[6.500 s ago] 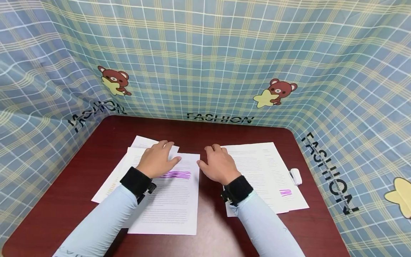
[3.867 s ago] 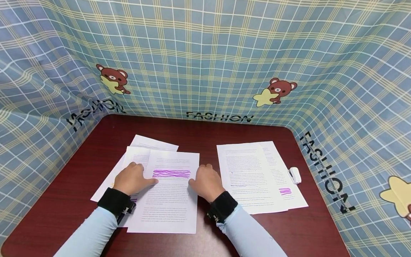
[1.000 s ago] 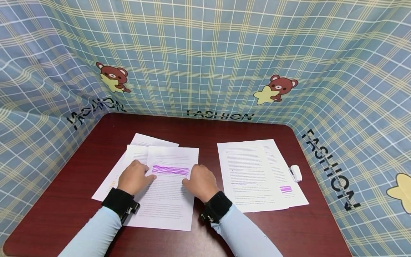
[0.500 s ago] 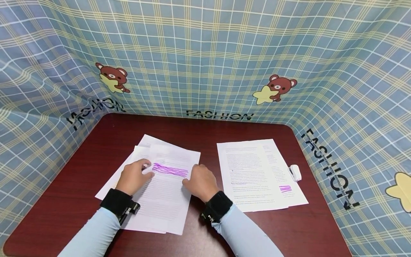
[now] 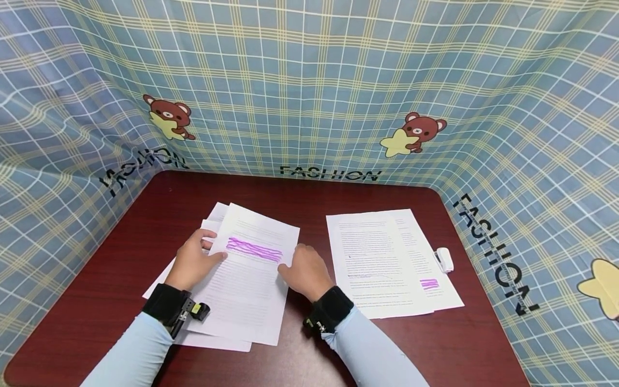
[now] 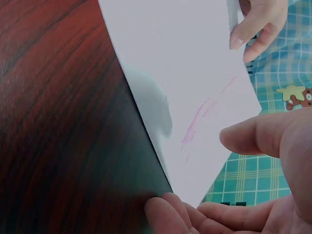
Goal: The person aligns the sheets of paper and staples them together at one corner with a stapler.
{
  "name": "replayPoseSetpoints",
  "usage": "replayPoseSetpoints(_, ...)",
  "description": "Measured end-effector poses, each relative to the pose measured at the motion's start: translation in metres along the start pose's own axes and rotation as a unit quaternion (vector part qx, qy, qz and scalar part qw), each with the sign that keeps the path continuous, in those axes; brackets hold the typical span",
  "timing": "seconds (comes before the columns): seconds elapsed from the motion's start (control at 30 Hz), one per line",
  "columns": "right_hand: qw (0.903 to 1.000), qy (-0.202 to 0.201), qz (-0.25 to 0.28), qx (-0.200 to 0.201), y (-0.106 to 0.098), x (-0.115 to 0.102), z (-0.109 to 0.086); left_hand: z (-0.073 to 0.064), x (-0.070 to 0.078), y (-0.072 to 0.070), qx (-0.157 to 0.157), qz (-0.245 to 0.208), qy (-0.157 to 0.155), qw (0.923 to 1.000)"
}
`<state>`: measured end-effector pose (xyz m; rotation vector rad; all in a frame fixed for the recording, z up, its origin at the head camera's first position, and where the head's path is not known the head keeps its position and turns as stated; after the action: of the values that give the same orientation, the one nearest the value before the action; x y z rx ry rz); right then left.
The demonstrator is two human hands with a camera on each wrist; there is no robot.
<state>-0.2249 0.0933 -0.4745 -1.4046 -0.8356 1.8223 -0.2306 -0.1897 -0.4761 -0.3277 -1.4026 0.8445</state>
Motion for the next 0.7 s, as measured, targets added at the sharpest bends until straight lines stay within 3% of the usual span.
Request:
replayPoseSetpoints(0.13, 0.9994, 0.024, 0.023, 0.000, -0.001, 0.005, 0.002, 0.002, 0.000, -0.003, -0.001, -0.028, -0.021, 0.9994)
replayPoseSetpoints(0.33, 0.9914, 0.098, 0.082, -0.028, -0.001, 0.013, 0.002, 0.003, 0.002, -0.006, -0.004, -0.065, -0.039, 0.9971)
replayPoseSetpoints(0.4, 0.9832, 0.125, 0.126, -0.043, 0.000, 0.015, 0.001, 0.003, 0.003, -0.007, -0.004, -0.081, -0.046, 0.9956)
replayPoseSetpoints(0.6, 0.9417, 0.197, 0.268, -0.051, 0.002, 0.019, 0.000, 0.001, 0.005, -0.006, -0.006, -0.121, -0.067, 0.9904)
replayPoseSetpoints(0.7, 0.9352, 0.201, 0.289, -0.033, 0.000, 0.021, 0.001, 0.001, 0.006, -0.006, -0.008, -0.130, -0.073, 0.9888)
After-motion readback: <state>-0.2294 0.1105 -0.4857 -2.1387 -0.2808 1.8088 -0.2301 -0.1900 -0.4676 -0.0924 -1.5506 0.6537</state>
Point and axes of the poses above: each hand's wrist, its own z-axis towards the middle knuckle, its own y-axis out of the palm, x = y × z, the point moved 4 cm from there along z, towards the middle knuckle, and after that the axes turned 13 degrees about x, right-handed, at the moved point
